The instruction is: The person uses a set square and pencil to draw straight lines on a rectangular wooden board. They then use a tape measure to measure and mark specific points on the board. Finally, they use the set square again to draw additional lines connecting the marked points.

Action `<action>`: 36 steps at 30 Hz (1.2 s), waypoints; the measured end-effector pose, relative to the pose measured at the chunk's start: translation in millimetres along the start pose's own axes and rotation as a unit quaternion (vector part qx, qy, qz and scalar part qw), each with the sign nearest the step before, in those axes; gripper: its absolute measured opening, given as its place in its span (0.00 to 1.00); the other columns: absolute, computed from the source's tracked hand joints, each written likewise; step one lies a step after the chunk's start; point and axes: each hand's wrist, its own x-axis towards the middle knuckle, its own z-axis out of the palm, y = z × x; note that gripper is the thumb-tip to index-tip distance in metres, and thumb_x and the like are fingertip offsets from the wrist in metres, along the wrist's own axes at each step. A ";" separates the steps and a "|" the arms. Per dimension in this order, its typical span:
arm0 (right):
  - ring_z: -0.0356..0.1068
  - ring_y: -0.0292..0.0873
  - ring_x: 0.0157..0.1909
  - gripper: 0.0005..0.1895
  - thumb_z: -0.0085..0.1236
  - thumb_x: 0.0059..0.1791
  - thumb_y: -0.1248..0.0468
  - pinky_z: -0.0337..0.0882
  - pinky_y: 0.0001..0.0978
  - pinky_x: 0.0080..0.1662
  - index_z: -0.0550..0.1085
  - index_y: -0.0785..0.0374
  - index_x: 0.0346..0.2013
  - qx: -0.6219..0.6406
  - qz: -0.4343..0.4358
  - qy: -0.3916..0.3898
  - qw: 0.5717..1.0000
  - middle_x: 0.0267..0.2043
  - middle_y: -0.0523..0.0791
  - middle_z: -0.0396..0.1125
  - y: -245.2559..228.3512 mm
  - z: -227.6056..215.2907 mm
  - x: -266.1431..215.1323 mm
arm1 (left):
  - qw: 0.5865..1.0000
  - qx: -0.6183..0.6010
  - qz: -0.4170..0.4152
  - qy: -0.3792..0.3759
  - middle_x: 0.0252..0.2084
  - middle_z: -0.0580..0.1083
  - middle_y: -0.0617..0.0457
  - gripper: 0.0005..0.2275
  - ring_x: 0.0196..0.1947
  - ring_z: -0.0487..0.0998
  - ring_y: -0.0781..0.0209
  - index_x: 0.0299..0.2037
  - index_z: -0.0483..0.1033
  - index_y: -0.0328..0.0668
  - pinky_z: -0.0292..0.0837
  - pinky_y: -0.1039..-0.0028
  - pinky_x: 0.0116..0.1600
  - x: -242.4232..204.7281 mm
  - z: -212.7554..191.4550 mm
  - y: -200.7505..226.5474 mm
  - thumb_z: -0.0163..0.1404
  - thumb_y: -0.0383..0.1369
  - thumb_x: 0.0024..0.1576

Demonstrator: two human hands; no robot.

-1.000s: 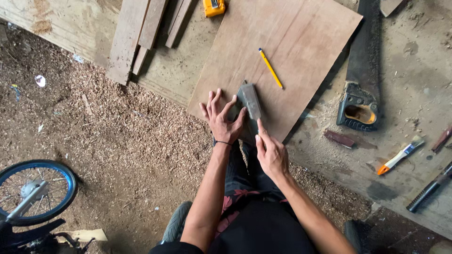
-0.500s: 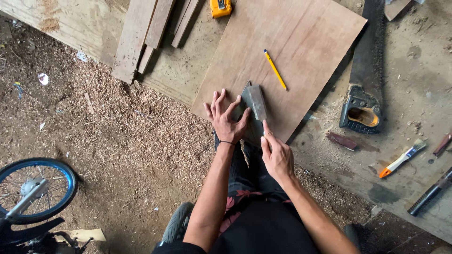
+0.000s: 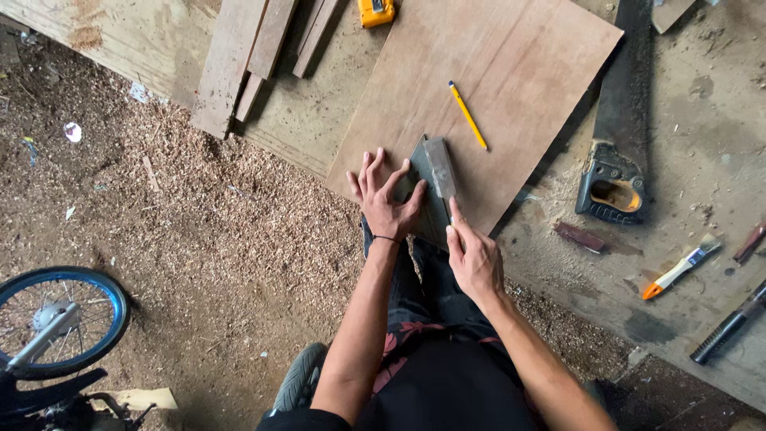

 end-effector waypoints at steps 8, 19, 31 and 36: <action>0.78 0.55 0.39 0.28 0.54 0.54 0.62 0.75 0.43 0.38 0.65 0.49 0.71 0.012 -0.034 0.029 0.999 0.42 0.54 0.76 7.7 2.1 -5.7 | 1.000 0.000 -0.003 -0.009 0.69 0.67 0.50 0.19 0.76 0.57 0.48 0.50 0.84 0.58 0.33 0.49 0.80 -1.0 -2.6 0.6 0.65 0.46 0.48; 0.75 0.56 0.34 0.17 0.57 0.55 0.59 0.72 0.48 0.36 0.72 0.62 0.57 -0.047 -0.010 0.063 0.997 0.35 0.53 0.74 23.7 -8.1 46.7 | 0.994 0.083 0.024 -0.061 0.61 0.69 0.51 0.26 0.64 0.66 0.50 0.61 0.76 0.52 0.56 0.53 0.67 -6.0 -13.4 0.8 0.62 0.47 0.53; 0.68 0.50 0.41 0.16 0.62 0.48 0.68 0.69 0.43 0.43 0.74 0.62 0.50 -0.085 -0.095 0.145 0.981 0.39 0.48 0.65 27.2 -5.6 70.7 | 0.996 0.053 -0.017 -0.067 0.55 0.68 0.47 0.44 0.56 0.68 0.47 0.66 0.67 0.44 0.61 0.56 0.60 -23.3 -0.3 16.8 0.70 0.47 0.36; 0.73 0.45 0.35 0.06 0.61 0.52 0.65 0.71 0.39 0.37 0.75 0.60 0.44 0.022 -0.063 0.052 0.996 0.36 0.45 0.71 9.9 10.4 74.4 | 0.996 0.050 -0.039 -0.064 0.53 0.69 0.48 0.41 0.55 0.69 0.49 0.63 0.70 0.48 0.62 0.57 0.59 -21.1 6.2 14.0 0.71 0.44 0.35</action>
